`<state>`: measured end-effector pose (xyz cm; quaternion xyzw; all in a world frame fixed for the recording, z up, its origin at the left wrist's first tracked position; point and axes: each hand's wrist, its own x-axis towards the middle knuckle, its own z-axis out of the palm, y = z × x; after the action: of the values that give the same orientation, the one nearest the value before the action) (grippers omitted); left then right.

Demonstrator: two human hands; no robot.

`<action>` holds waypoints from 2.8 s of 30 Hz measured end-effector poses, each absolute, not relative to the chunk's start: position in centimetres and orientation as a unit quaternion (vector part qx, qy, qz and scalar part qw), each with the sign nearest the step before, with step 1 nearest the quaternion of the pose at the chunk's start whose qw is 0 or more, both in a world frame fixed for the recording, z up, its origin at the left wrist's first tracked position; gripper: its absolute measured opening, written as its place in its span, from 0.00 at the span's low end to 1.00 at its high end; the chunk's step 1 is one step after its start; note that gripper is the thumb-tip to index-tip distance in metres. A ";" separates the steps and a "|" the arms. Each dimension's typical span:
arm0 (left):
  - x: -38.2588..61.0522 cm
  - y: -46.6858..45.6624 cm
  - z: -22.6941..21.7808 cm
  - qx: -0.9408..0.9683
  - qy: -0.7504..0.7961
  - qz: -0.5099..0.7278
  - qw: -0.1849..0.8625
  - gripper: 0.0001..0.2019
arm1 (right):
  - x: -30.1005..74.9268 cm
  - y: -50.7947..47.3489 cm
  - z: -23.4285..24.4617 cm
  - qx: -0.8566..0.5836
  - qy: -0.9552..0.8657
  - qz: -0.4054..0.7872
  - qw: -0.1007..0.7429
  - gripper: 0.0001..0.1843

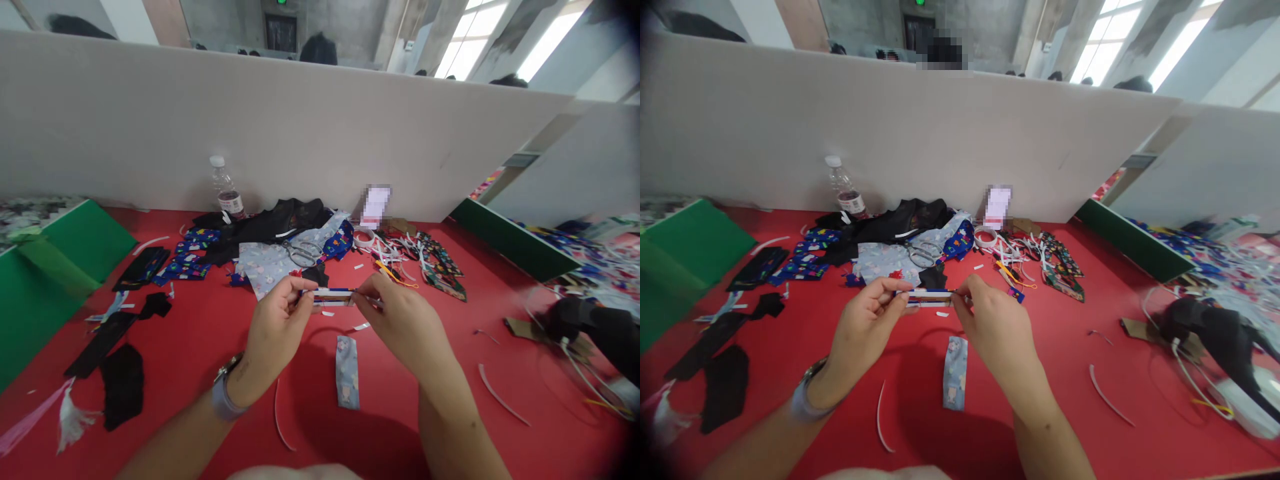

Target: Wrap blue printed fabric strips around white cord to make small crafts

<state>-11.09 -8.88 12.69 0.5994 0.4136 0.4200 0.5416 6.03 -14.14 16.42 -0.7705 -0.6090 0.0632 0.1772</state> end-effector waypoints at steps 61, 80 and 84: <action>-8.8 -7.2 14.4 0.936 0.301 0.129 0.128 0.12 | 5.8 -13.5 16.2 -0.724 -0.668 0.136 0.103 0.07; -9.1 -5.8 13.1 0.832 0.372 0.188 0.365 0.08 | 6.5 -13.8 15.7 -0.727 -0.650 0.142 0.167 0.02; -8.9 -5.6 12.7 0.822 0.380 0.202 0.374 0.09 | 6.0 -13.7 15.7 -0.738 -0.642 0.129 0.159 0.01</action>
<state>-8.87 -5.60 12.75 0.8217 0.3798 0.2021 0.3738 6.03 -13.74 15.66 -0.7384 -0.6424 0.1294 0.1594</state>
